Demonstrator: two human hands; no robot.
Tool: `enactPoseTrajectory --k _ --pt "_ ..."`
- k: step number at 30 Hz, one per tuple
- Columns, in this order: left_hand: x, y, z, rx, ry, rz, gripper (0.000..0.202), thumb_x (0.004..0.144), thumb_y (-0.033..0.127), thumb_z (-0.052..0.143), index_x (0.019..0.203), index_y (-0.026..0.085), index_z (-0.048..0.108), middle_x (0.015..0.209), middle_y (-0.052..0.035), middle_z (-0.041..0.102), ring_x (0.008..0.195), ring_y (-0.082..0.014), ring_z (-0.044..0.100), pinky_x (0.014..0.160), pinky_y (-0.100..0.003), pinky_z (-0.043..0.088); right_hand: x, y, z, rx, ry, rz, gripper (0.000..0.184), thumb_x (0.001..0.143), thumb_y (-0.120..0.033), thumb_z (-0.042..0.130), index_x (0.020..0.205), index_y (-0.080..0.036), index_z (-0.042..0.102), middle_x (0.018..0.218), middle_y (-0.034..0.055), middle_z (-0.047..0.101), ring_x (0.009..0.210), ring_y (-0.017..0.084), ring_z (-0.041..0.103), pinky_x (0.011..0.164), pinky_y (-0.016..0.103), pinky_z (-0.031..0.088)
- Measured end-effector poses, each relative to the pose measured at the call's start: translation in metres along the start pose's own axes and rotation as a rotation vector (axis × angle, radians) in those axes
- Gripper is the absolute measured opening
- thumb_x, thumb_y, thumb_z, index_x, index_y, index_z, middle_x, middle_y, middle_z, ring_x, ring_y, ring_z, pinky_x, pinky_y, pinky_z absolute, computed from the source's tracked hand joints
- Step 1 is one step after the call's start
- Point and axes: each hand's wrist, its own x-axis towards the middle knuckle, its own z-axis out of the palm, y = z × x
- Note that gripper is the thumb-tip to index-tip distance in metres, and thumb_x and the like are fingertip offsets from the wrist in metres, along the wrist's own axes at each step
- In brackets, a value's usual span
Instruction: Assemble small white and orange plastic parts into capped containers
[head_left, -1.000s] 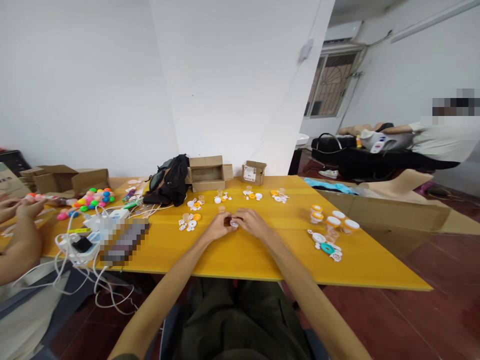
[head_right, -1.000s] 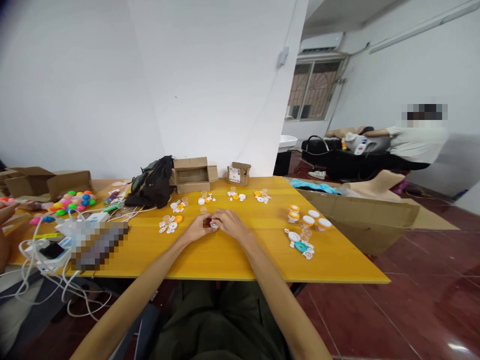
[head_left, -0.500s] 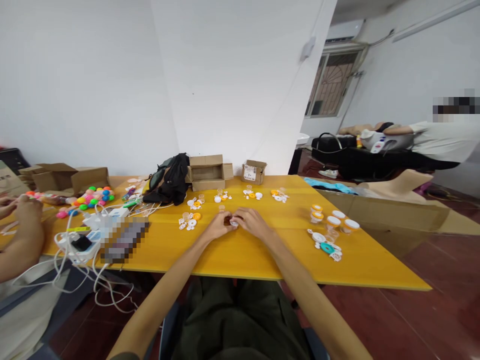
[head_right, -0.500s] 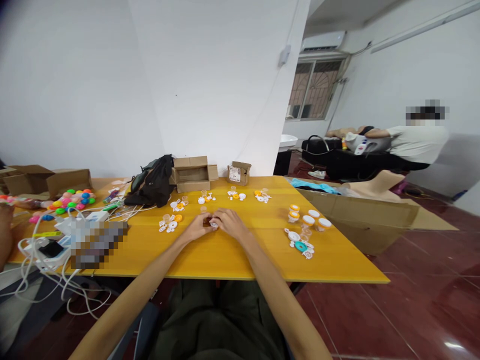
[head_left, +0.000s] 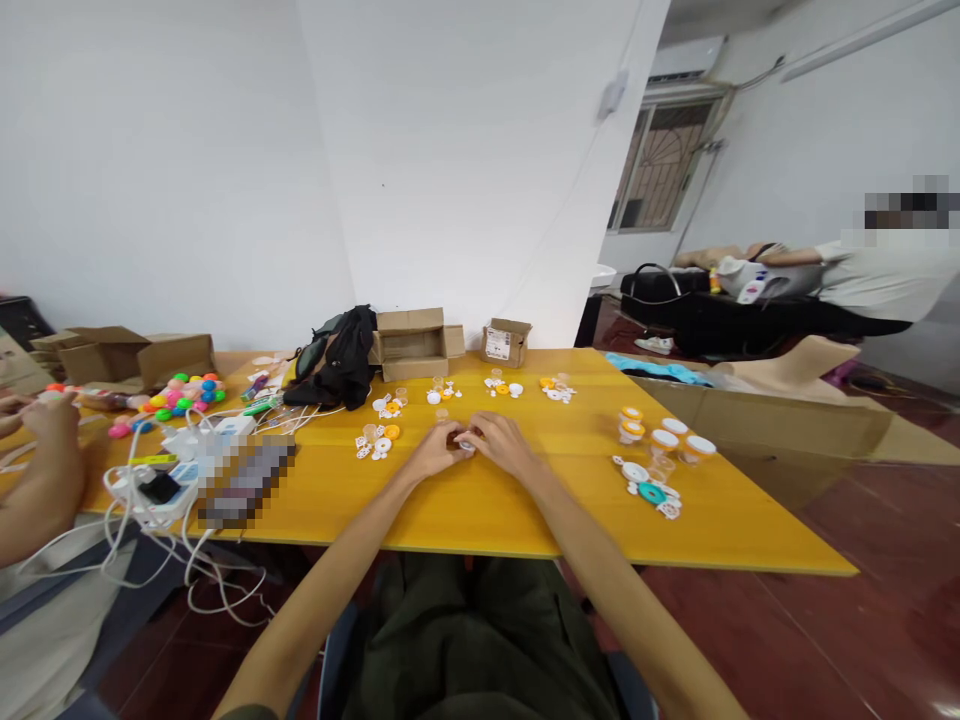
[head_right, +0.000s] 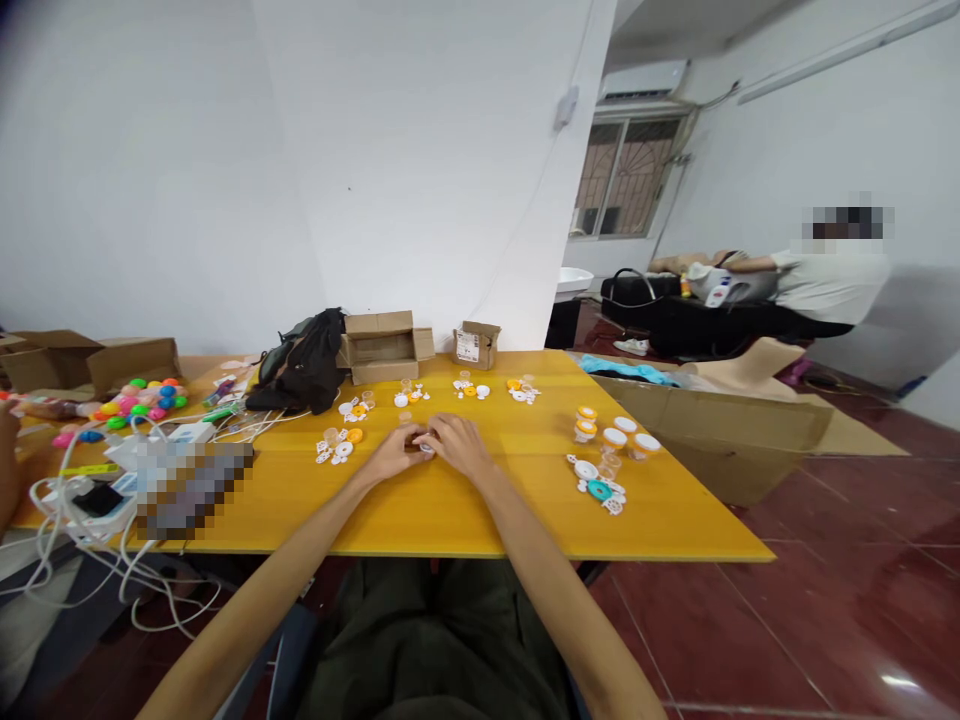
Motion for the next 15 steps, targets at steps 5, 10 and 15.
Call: enactPoseTrajectory --k 5,10,15 --pt "0.001 0.002 -0.002 -0.134 0.025 -0.082 0.03 0.063 0.034 0.078 0.085 0.017 0.066 0.077 0.0 0.064 0.073 -0.0165 0.058 0.072 -0.03 0.048 0.004 0.004 0.003 0.222 0.101 0.122 0.035 0.092 -0.048 0.05 0.075 -0.021 0.065 0.078 0.0053 0.068 0.073 0.018 0.061 0.066 0.027 0.042" --pt "0.002 0.012 -0.006 -0.208 0.129 -0.118 0.033 0.06 0.034 0.081 0.084 0.018 0.067 0.082 -0.0003 0.067 0.078 -0.0171 0.061 0.073 -0.028 0.047 0.009 0.008 0.008 0.806 -0.007 0.354 0.04 0.083 -0.058 0.058 0.071 -0.02 0.063 0.068 0.0019 0.066 0.065 0.017 0.061 0.063 0.028 0.048" --pt "0.002 0.021 -0.007 -0.276 0.231 -0.115 0.034 0.062 0.037 0.08 0.087 0.019 0.067 0.086 -0.0015 0.068 0.082 -0.0171 0.06 0.074 -0.027 0.045 0.008 0.002 0.008 1.327 -0.154 0.467 0.044 0.058 -0.053 0.083 0.083 -0.02 0.07 0.082 0.0025 0.072 0.074 0.016 0.066 0.073 0.029 0.055"
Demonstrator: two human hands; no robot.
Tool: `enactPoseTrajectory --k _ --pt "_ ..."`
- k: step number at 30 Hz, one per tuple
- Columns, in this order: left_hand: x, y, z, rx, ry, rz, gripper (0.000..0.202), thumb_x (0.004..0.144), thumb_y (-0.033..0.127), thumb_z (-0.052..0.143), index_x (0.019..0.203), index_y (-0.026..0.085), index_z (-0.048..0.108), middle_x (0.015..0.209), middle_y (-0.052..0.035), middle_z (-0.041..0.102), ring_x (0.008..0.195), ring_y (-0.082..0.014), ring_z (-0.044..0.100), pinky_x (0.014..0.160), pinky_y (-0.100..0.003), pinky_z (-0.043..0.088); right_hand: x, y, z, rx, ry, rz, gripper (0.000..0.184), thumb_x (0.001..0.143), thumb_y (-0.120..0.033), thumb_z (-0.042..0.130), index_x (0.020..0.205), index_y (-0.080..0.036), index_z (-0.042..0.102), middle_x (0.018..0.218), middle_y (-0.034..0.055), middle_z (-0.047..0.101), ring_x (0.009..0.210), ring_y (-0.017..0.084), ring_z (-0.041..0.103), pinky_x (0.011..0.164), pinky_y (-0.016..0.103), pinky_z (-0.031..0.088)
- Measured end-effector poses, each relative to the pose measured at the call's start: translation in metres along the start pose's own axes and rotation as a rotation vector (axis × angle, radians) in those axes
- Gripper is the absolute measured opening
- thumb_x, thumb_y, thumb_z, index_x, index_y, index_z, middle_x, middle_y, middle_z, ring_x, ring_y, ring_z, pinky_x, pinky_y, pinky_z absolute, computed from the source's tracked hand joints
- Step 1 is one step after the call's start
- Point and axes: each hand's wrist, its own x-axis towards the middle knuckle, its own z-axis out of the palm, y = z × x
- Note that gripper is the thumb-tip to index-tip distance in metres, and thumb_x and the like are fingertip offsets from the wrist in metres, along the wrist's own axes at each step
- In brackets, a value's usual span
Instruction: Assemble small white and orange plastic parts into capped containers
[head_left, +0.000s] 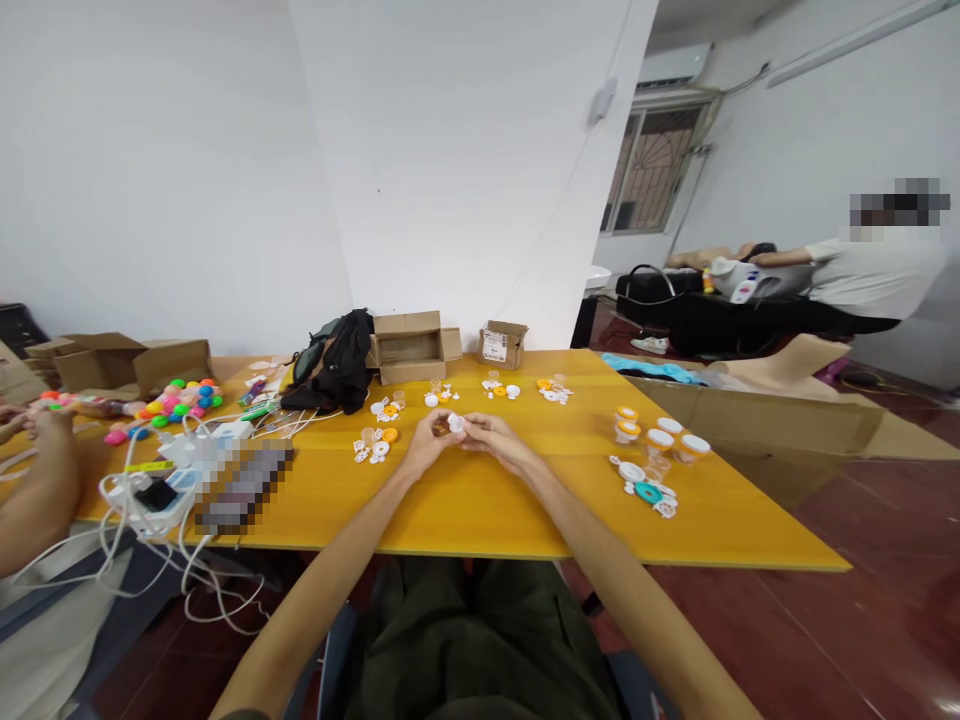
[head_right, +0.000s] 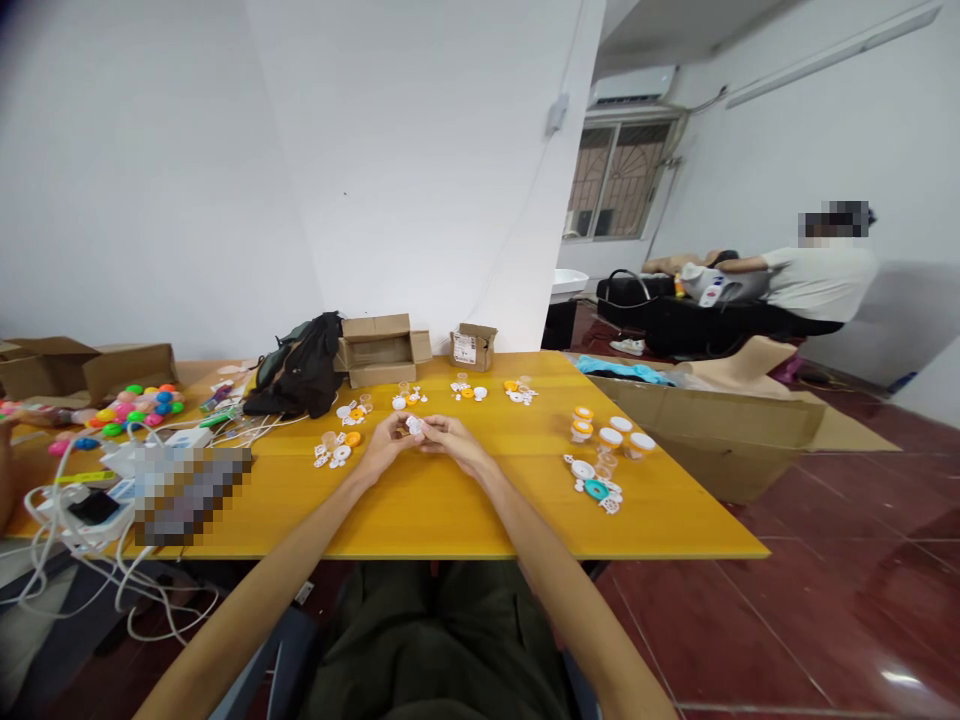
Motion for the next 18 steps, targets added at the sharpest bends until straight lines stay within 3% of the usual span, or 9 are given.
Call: enactPoseTrajectory --k 4,13,18 --pt "-0.0011 0.0044 0.0006 -0.048 -0.01 -0.019 0.035 0.062 0.038 0.081 0.087 0.019 0.067 0.085 -0.001 0.067 0.08 -0.0157 0.059 0.073 -0.026 0.045 -0.0001 0.0 0.002 0.105 0.031 0.007 0.045 0.05 -0.049 0.089 0.079 -0.02 0.071 0.079 0.0012 0.072 0.069 0.013 0.065 0.072 0.027 0.055" --pt "-0.0018 0.0018 -0.0007 -0.028 -0.025 -0.017 0.035 0.062 0.038 0.081 0.088 0.019 0.067 0.085 -0.0015 0.069 0.08 -0.0168 0.061 0.073 -0.027 0.045 0.002 0.002 -0.0014 0.029 0.043 -0.029 0.046 0.053 -0.058 0.083 0.069 -0.017 0.07 0.065 0.0006 0.069 0.059 0.011 0.061 0.062 0.023 0.051" --pt "-0.0009 0.0014 -0.0016 0.034 -0.028 0.04 0.035 0.061 0.035 0.081 0.089 0.019 0.068 0.086 -0.0017 0.069 0.081 -0.0177 0.061 0.075 -0.028 0.044 0.0 -0.001 0.0027 0.044 0.044 0.023 0.048 0.058 -0.063 0.079 0.064 -0.016 0.067 0.058 0.0015 0.066 0.051 0.009 0.057 0.053 0.021 0.048"
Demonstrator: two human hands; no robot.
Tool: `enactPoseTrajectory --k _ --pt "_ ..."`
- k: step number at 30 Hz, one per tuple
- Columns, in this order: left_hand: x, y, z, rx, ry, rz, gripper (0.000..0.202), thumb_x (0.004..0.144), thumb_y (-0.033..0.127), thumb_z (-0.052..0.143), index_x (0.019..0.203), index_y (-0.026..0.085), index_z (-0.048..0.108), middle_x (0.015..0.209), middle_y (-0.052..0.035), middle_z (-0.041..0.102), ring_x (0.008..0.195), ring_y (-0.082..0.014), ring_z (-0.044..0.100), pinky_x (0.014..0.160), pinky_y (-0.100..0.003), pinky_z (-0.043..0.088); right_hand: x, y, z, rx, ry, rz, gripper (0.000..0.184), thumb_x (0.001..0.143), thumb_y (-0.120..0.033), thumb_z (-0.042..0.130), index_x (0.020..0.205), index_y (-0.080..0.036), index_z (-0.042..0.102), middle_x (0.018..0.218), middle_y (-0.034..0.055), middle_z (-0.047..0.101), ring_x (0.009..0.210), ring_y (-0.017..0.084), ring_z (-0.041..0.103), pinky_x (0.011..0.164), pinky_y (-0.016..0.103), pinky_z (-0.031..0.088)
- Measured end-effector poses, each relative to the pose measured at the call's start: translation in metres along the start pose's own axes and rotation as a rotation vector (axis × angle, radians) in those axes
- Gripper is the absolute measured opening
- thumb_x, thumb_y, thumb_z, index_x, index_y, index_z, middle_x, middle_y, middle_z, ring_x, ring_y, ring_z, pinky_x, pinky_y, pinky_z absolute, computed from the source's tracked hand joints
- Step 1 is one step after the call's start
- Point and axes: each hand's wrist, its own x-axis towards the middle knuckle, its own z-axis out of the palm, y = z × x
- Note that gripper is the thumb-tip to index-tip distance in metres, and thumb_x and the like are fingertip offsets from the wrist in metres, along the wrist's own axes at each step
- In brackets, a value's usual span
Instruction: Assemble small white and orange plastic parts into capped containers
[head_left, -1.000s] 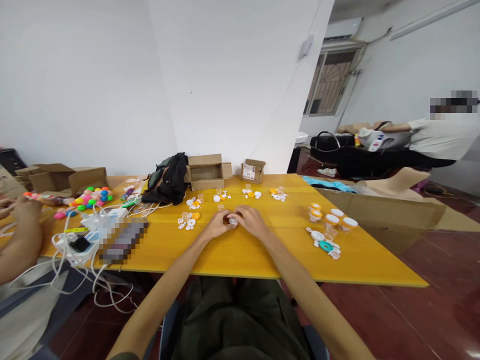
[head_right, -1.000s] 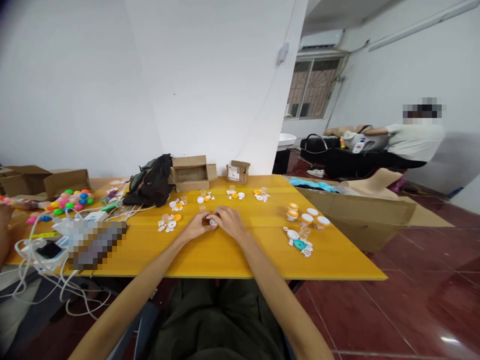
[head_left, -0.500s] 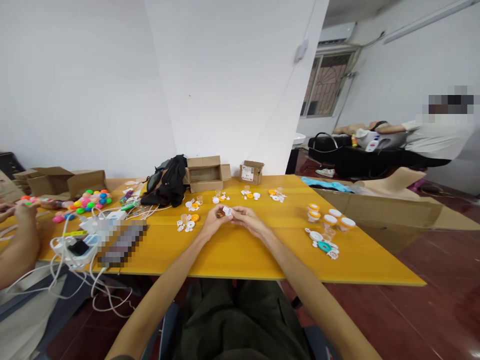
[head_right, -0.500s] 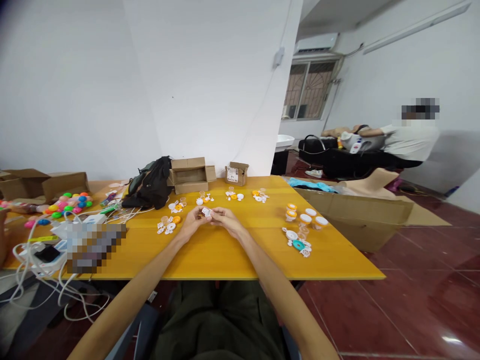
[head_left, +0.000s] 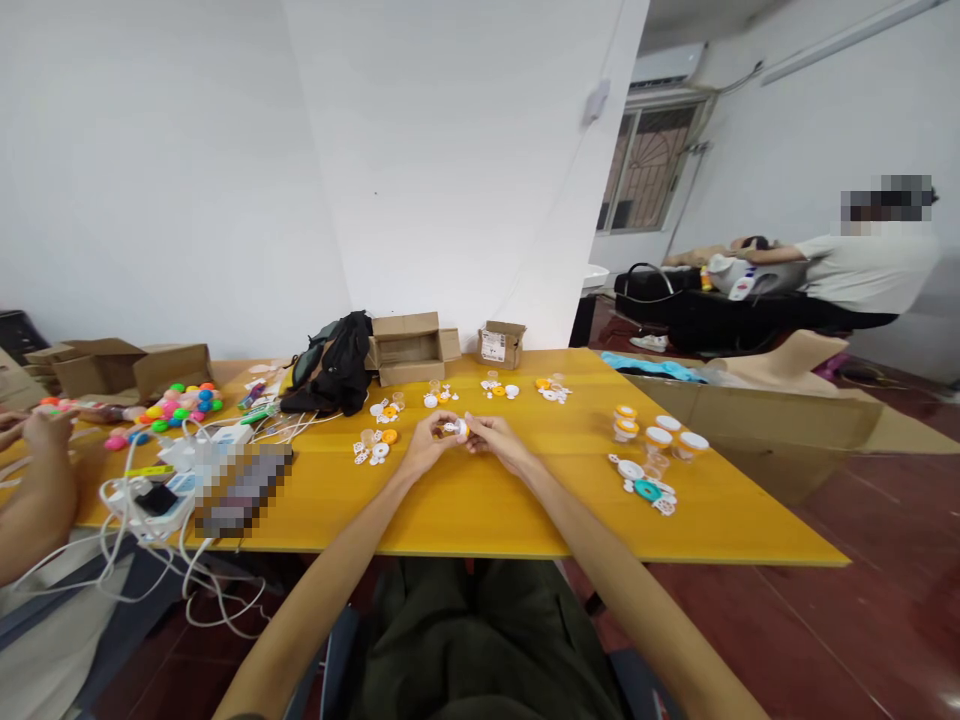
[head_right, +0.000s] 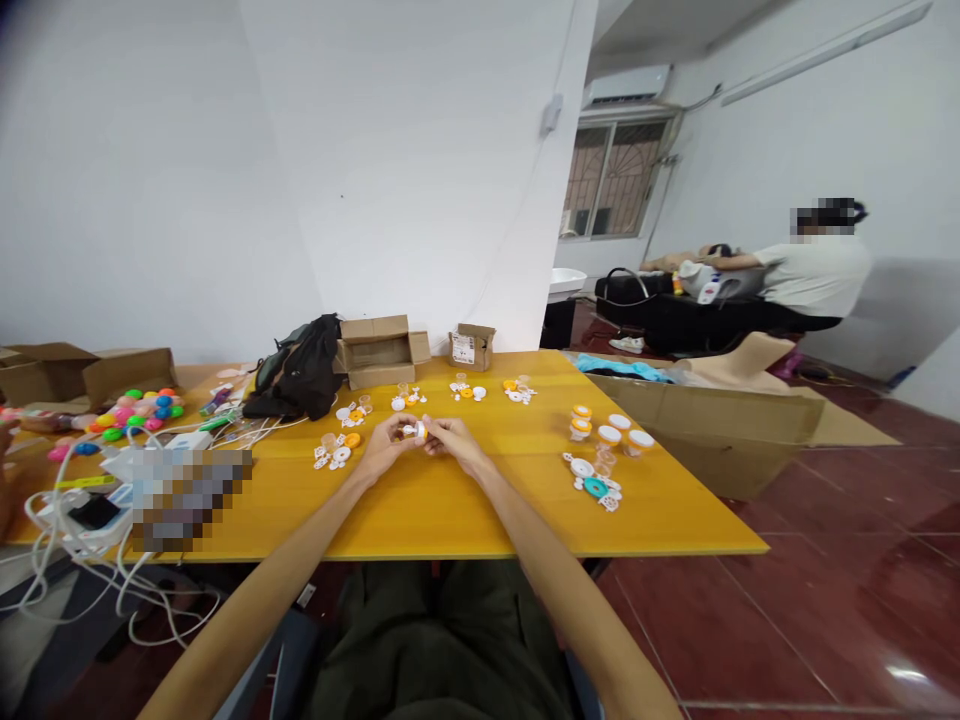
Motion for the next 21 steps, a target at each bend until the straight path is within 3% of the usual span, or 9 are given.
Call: enactPoseTrajectory --k 9,15,21 --pt "-0.0008 0.0012 0.0011 0.065 -0.034 0.086 0.027 0.066 0.031 0.077 0.089 0.019 0.067 0.091 -0.0026 0.069 0.089 -0.0188 0.061 0.08 -0.029 0.044 -0.0005 -0.0025 0.0043 -0.059 0.056 0.121 0.047 0.074 -0.058 0.071 0.055 -0.016 0.06 0.048 0.002 0.061 0.04 0.008 0.051 0.041 0.019 0.041" --pt "-0.0006 -0.0012 0.0029 0.069 -0.026 0.042 0.041 0.064 0.036 0.08 0.099 0.019 0.066 0.096 -0.0042 0.069 0.089 -0.0197 0.062 0.077 -0.029 0.045 0.0011 -0.0015 0.0009 -0.053 0.056 -0.014 0.047 0.067 -0.062 0.074 0.061 -0.017 0.063 0.053 0.0014 0.063 0.045 0.01 0.054 0.046 0.021 0.044" --pt "-0.0001 0.0007 0.0014 0.108 0.01 0.044 0.025 0.072 0.036 0.073 0.089 0.018 0.068 0.088 -0.0032 0.07 0.08 -0.018 0.062 0.072 -0.029 0.047 0.0021 -0.0025 0.0001 -0.126 0.049 -0.093 0.053 0.059 -0.068 0.074 0.059 -0.017 0.063 0.053 -0.0001 0.061 0.05 0.011 0.057 0.051 0.023 0.046"
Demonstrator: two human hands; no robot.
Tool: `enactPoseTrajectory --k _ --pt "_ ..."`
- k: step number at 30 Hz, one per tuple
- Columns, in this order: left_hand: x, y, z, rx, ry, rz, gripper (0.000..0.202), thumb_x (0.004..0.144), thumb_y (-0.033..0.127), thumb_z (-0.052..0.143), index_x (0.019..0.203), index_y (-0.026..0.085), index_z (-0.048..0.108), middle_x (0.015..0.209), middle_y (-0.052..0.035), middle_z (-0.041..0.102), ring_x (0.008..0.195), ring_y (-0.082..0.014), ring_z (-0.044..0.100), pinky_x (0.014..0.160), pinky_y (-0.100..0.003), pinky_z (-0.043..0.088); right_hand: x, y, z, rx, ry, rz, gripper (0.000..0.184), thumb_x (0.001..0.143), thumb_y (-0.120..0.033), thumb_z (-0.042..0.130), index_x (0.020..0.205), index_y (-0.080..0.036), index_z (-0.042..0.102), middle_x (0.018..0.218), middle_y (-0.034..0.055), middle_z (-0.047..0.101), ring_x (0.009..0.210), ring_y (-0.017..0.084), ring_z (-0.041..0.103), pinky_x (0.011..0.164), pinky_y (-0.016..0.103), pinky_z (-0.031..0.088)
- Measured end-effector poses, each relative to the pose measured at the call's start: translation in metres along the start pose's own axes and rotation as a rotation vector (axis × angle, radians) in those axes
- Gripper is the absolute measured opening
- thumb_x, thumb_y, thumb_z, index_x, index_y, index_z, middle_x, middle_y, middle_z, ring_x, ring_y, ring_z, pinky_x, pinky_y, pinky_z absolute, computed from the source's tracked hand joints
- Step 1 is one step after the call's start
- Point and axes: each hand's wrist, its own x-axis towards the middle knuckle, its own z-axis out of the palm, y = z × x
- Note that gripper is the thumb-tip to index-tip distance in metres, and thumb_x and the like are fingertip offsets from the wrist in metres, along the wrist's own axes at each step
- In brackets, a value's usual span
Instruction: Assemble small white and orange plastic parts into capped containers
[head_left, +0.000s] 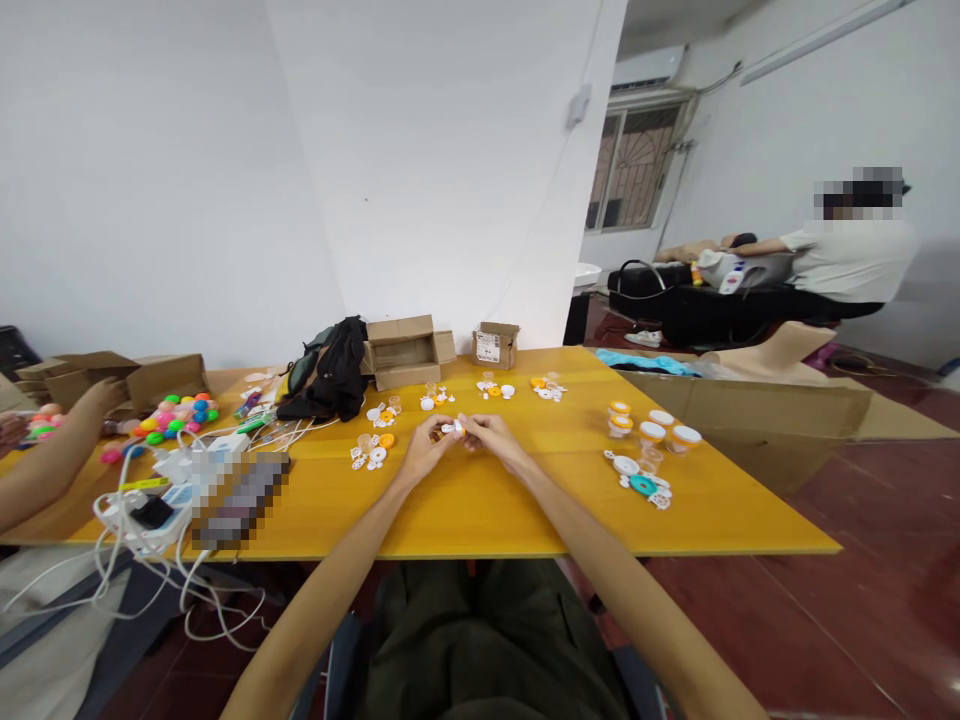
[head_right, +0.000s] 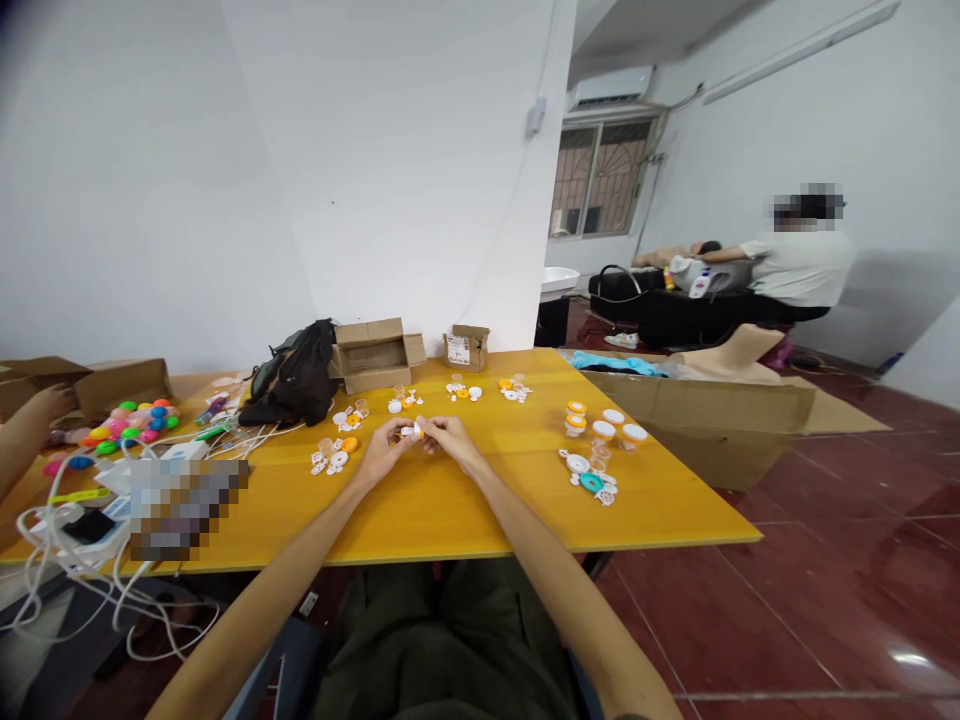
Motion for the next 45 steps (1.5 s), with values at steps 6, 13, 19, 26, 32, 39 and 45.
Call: enactPoseTrajectory --k 6,13,19,26,32,39,45 --pt "-0.001 0.005 0.0 0.016 0.013 0.08 0.019 0.069 0.022 0.073 0.087 0.019 0.067 0.091 -0.0025 0.069 0.087 -0.0187 0.062 0.076 -0.028 0.045 -0.001 0.0 0.0 -0.015 -0.026 -0.004 0.053 0.06 -0.069 0.073 0.06 -0.017 0.063 0.055 0.0012 0.063 0.05 0.012 0.057 0.052 0.024 0.047" --pt "-0.002 0.004 0.001 0.001 0.032 0.052 0.029 0.069 0.029 0.074 0.096 0.019 0.065 0.094 -0.0035 0.069 0.087 -0.0189 0.061 0.075 -0.028 0.045 0.001 0.001 -0.001 -0.027 -0.001 -0.05 0.05 0.061 -0.067 0.073 0.062 -0.018 0.065 0.056 0.0 0.063 0.053 0.012 0.059 0.055 0.025 0.049" --pt "-0.001 0.009 -0.001 0.048 0.014 0.074 0.019 0.072 0.035 0.072 0.084 0.02 0.068 0.087 -0.0027 0.068 0.084 -0.019 0.059 0.075 -0.029 0.044 0.002 0.002 -0.002 -0.067 -0.025 -0.083 0.05 0.059 -0.067 0.074 0.061 -0.018 0.065 0.055 -0.0008 0.062 0.052 0.013 0.058 0.056 0.026 0.049" --pt "-0.003 0.011 0.0 0.044 0.046 0.094 0.029 0.067 0.03 0.077 0.092 0.021 0.067 0.091 -0.002 0.068 0.086 -0.0187 0.059 0.077 -0.029 0.044 0.002 0.001 -0.001 -0.063 -0.015 -0.081 0.051 0.059 -0.069 0.073 0.062 -0.019 0.065 0.057 -0.0006 0.063 0.054 0.014 0.059 0.058 0.026 0.051" --pt "-0.003 0.01 0.0 0.056 0.044 0.072 0.017 0.073 0.033 0.072 0.083 0.02 0.068 0.086 -0.0022 0.068 0.082 -0.0186 0.059 0.073 -0.028 0.044 0.003 0.002 -0.002 -0.071 -0.024 -0.101 0.048 0.06 -0.066 0.074 0.065 -0.019 0.067 0.06 0.0 0.065 0.057 0.014 0.06 0.06 0.027 0.05" --pt "-0.004 0.014 0.0 0.069 0.063 0.113 0.028 0.066 0.029 0.078 0.091 0.022 0.067 0.09 -0.0016 0.067 0.087 -0.0192 0.06 0.077 -0.029 0.044 0.004 0.004 -0.003 -0.056 -0.014 -0.098 0.048 0.06 -0.066 0.074 0.065 -0.018 0.067 0.059 0.0003 0.065 0.057 0.015 0.061 0.061 0.027 0.051" --pt "-0.004 0.009 0.001 0.027 0.049 0.047 0.021 0.073 0.037 0.072 0.084 0.019 0.067 0.085 -0.0027 0.068 0.081 -0.0188 0.061 0.073 -0.029 0.045 0.003 0.0 -0.002 -0.054 -0.017 -0.105 0.046 0.059 -0.063 0.075 0.066 -0.019 0.068 0.062 0.0 0.065 0.06 0.014 0.06 0.062 0.027 0.051"
